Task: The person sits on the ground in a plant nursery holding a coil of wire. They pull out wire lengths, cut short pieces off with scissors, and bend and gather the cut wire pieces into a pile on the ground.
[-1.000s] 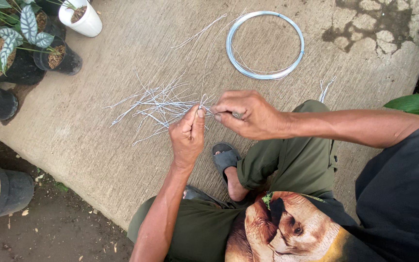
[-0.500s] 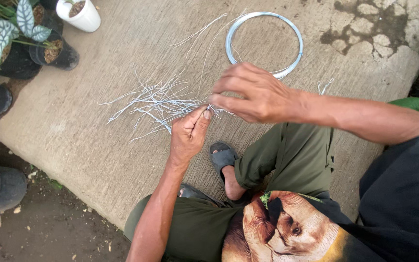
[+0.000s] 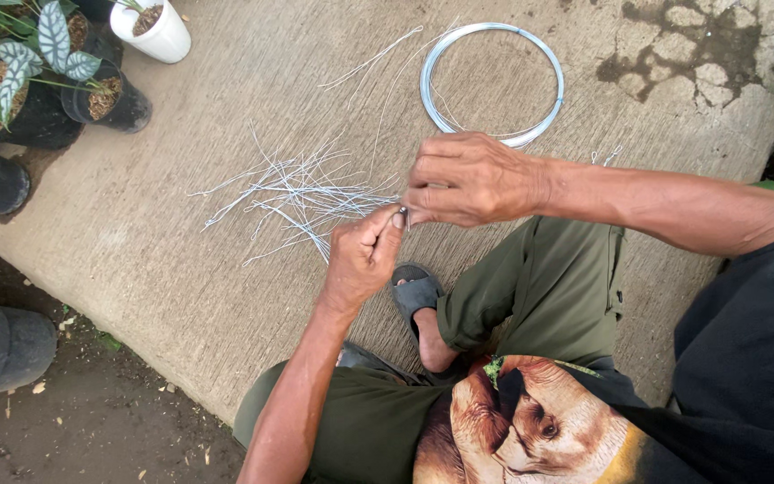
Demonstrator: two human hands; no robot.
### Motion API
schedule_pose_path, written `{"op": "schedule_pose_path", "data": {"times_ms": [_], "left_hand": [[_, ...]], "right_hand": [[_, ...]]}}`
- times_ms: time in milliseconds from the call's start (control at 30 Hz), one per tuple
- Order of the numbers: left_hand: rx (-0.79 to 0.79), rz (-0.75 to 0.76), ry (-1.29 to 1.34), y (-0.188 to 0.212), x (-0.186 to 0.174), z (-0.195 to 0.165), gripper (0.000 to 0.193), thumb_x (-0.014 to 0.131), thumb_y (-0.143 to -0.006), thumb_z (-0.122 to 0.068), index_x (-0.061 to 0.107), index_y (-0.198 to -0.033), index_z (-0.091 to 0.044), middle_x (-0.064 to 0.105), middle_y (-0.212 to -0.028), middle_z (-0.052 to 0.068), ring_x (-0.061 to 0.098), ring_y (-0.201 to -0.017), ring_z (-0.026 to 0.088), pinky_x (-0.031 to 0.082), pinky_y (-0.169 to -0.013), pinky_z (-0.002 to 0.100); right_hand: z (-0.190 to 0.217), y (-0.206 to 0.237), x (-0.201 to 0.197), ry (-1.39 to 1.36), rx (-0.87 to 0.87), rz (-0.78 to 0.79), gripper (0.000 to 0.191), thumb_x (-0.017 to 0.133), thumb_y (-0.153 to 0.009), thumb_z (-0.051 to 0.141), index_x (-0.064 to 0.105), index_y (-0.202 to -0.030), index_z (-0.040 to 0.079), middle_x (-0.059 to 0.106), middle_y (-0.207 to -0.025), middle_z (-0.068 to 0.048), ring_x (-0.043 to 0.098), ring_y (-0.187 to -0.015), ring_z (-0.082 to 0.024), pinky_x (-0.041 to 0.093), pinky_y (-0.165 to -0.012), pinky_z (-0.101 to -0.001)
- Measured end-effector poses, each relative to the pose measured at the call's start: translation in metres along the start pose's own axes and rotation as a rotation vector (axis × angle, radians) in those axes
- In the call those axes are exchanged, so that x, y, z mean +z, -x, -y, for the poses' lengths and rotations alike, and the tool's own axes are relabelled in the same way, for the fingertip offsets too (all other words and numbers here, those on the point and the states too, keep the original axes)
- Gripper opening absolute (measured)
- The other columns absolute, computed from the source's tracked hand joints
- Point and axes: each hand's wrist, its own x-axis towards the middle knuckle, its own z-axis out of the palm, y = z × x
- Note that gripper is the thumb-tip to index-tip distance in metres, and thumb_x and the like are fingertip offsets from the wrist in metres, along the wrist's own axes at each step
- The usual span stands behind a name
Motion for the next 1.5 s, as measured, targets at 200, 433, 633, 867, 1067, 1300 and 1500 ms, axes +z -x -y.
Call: {"op": "schedule_pose_path", "data": {"times_ms": [200, 433, 633, 867, 1067, 1300, 1500], "left_hand": [[0.084, -0.029, -0.068, 0.003, 0.01, 0.007, 0.022, 0.066, -0.099, -0.007, 0.071, -0.12, -0.002, 0.071, -0.078, 0.009, 0.068, -0.063, 0.014, 0.052, -0.055, 0.032], [0.278, -0.074, -0.305, -0.007, 0.018, 0.031, 0.011, 0.065, -0.097, -0.004, 0.067, -0.108, -0.002, 0.069, -0.089, 0.017, 0.072, -0.079, 0.03, 0.058, -0.069, 0.04], [0.42, 0.004, -0.511, -0.012, 0.004, 0.036, 0.013, 0.067, -0.098, -0.004, 0.063, -0.109, 0.001, 0.071, -0.096, 0.013, 0.074, -0.083, 0.026, 0.06, -0.07, 0.037], [0.489, -0.161, -0.49, -0.007, -0.002, 0.023, 0.019, 0.062, -0.098, -0.008, 0.062, -0.117, -0.003, 0.072, -0.106, 0.015, 0.072, -0.095, 0.03, 0.06, -0.08, 0.04], [-0.049, -0.165, 0.059, 0.008, 0.003, 0.01, 0.022, 0.057, -0.108, -0.019, 0.069, -0.117, -0.003, 0.069, -0.082, 0.003, 0.061, -0.07, 0.007, 0.05, -0.06, 0.027], [-0.177, -0.115, 0.278, 0.002, 0.0, 0.01, 0.024, 0.057, -0.109, -0.023, 0.07, -0.107, -0.002, 0.053, -0.072, -0.007, 0.045, -0.063, 0.002, 0.037, -0.053, 0.023], [-0.21, -0.045, 0.234, 0.002, -0.002, 0.007, 0.026, 0.056, -0.108, -0.025, 0.071, -0.104, -0.003, 0.05, -0.064, -0.005, 0.045, -0.057, 0.002, 0.035, -0.049, 0.023]], "right_hand": [[0.004, 0.015, 0.02, -0.263, 0.274, -0.02, 0.021, 0.077, -0.094, 0.024, 0.067, -0.09, 0.007, 0.057, -0.074, -0.003, 0.054, -0.068, -0.018, 0.048, -0.063, -0.0359], [0.002, 0.015, 0.033, -0.509, 0.832, 0.034, 0.02, 0.074, -0.088, 0.019, 0.066, -0.078, 0.004, 0.057, -0.063, -0.004, 0.053, -0.055, -0.013, 0.042, -0.051, -0.0337], [-0.01, 0.002, 0.042, -0.896, 1.294, 0.08, 0.025, 0.071, -0.092, 0.018, 0.069, -0.073, 0.001, 0.045, -0.056, 0.004, 0.034, -0.052, -0.007, 0.026, -0.044, -0.0303], [-0.002, -0.007, 0.032, -0.624, 1.134, 0.014, 0.02, 0.068, -0.093, 0.02, 0.072, -0.079, 0.006, 0.051, -0.061, 0.006, 0.042, -0.057, -0.004, 0.034, -0.046, -0.028], [0.001, -0.009, 0.017, -0.406, 0.745, -0.116, 0.029, 0.077, -0.093, 0.025, 0.072, -0.111, 0.003, 0.068, -0.085, -0.007, 0.062, -0.08, -0.013, 0.054, -0.069, -0.0305], [-0.008, -0.009, 0.009, 0.034, 0.115, -0.218, 0.032, 0.083, -0.089, 0.014, 0.068, -0.114, 0.001, 0.069, -0.123, -0.016, 0.067, -0.118, -0.03, 0.054, -0.11, -0.0446], [-0.018, -0.01, 0.014, -0.043, 0.037, -0.244, 0.028, 0.084, -0.09, 0.009, 0.069, -0.111, -0.002, 0.069, -0.118, -0.013, 0.067, -0.116, -0.027, 0.057, -0.106, -0.0444]]}}
